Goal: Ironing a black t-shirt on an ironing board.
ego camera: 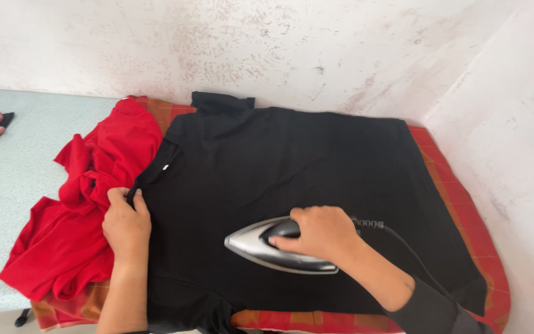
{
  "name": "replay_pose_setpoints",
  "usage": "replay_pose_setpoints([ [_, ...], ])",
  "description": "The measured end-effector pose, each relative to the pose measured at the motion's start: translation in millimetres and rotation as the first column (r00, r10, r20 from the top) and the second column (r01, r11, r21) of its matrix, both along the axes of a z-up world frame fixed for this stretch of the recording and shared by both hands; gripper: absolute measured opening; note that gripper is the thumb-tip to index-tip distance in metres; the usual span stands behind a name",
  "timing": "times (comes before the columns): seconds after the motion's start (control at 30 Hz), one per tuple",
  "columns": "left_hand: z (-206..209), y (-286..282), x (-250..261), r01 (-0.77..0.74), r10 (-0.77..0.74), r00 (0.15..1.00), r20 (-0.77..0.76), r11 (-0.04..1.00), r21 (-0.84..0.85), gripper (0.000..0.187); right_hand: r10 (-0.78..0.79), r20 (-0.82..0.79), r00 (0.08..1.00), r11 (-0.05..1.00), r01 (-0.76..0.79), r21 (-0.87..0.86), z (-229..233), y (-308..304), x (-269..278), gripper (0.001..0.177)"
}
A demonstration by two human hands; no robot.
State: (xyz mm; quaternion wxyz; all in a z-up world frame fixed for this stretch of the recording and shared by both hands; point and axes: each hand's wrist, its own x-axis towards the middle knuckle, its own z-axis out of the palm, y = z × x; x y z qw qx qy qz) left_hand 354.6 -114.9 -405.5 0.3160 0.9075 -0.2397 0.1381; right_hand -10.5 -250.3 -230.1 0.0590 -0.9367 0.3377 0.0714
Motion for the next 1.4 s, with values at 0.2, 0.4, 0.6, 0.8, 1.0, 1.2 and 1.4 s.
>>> replay_pose_setpoints([
  [0.2, 6.9, -0.4, -3.1, -0.02, 0.015, 0.996, -0.087, 0.998, -0.055, 0.025, -0.263, 0.068, 0.962, 0.964, 0.265, -0.026, 4.8, -40.6, 34.0, 0.084],
  [0.4, 16.6, -0.3, -9.0, -0.032, 0.021, 0.989, -0.145, 0.997, -0.073, 0.026, -0.445, 0.172, 0.879, 0.885, 0.461, -0.062, 4.2, -89.3, 37.5, 0.085],
  [0.6, 13.7, 0.0, -11.4, -0.04, 0.028, 0.984, -0.178, 0.997, -0.062, 0.026, -0.382, 0.194, 0.904, 0.911, 0.403, -0.085, 8.5, -76.3, 30.1, 0.082],
  [0.8, 44.5, -3.6, -16.3, -0.031, 0.018, 0.978, -0.207, 0.998, -0.058, 0.029, -0.106, 0.016, 0.994, 0.992, 0.107, -0.065, 23.9, -13.1, 33.6, 0.065],
  [1.0, 18.1, 28.8, -24.5, 0.03, 0.005, 0.935, -0.353, 0.995, 0.093, 0.043, -0.188, 0.009, 0.982, 0.979, 0.188, -0.073, 18.2, 15.2, 50.5, 0.075],
  [1.2, 10.6, 67.2, -41.0, -0.047, 0.081, 0.985, -0.15, 0.975, 0.217, 0.032, -0.181, 0.101, 0.978, 0.98, 0.188, -0.068, 19.3, 34.7, 82.3, 0.085],
  [1.4, 32.6, 60.8, -95.8, -0.158, 0.116, 0.888, 0.445, 0.986, 0.059, 0.03, -0.023, 0.092, 0.996, 0.999, 0.025, -0.019, 20.0, 95.5, 126.8, 0.087],
])
